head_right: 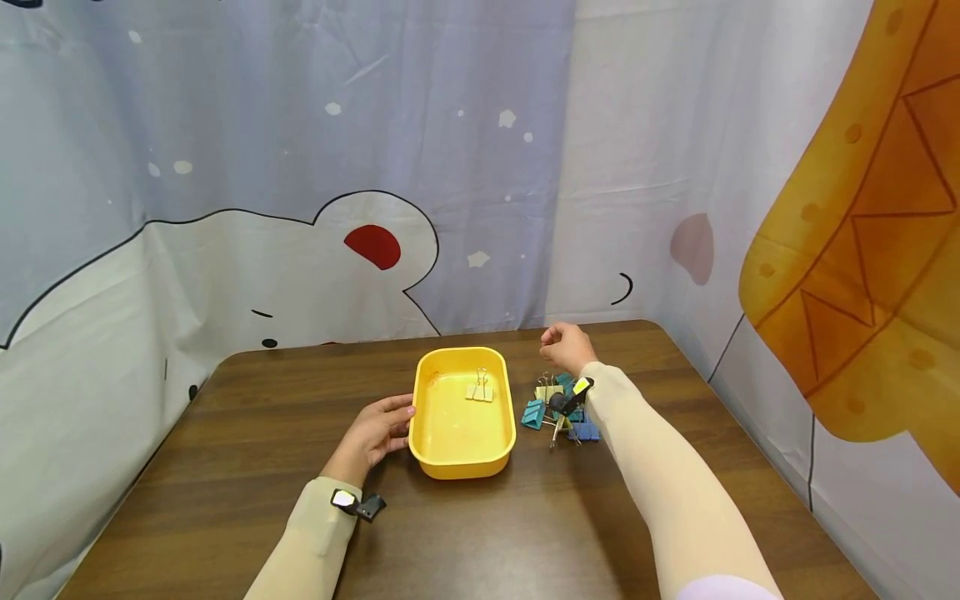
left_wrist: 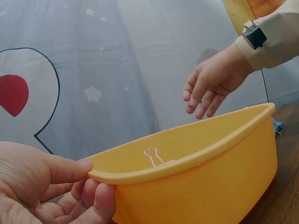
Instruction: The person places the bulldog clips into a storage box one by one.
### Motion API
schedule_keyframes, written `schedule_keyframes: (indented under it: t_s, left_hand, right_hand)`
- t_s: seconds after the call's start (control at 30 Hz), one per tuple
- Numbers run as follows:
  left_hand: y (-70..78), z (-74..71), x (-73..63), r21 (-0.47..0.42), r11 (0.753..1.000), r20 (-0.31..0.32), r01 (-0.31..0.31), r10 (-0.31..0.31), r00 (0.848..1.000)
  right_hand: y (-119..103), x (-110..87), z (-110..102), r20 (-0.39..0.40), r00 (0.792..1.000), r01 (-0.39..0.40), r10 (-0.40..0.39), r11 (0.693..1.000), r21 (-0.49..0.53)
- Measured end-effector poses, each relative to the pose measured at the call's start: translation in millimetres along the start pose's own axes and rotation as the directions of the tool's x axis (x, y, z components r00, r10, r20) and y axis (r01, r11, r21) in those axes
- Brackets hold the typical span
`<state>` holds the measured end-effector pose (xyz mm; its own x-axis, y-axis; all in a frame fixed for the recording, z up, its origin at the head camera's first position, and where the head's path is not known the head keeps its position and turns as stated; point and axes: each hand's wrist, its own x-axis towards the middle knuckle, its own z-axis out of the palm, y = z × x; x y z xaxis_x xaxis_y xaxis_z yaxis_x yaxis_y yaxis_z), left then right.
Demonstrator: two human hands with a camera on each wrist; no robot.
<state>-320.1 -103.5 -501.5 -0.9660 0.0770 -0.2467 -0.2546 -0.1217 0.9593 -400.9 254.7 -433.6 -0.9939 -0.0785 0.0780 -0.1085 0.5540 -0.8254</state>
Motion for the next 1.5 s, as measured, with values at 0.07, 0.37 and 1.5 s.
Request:
schedule_keyframes:
  t_s: [0.07, 0.37, 1.5]
  left_hand:
    - [-0.7, 0.1, 0.5, 0.002, 1.000, -0.001, -0.003, 0.003, 1.000]
    - [-2.0, -0.7, 1.6, 0.005, 1.000, 0.000, -0.001, 0.001, 1.000]
    - [1.1, -0.4, -0.7, -0.007, 1.000, 0.006, 0.012, -0.012, 1.000]
  right_hand:
    - [4.1, -0.4, -1.4, -0.003, 1.000, -0.008, 0.008, 1.000, -0.010]
    - [17.2, -1.6, -2.7, 0.001, 0.999, -0.047, 0.047, 0.999, -0.022]
    - [30.0, -5.4, 8.9, 0.062, 0.997, -0.044, 0.053, 0.989, -0.142]
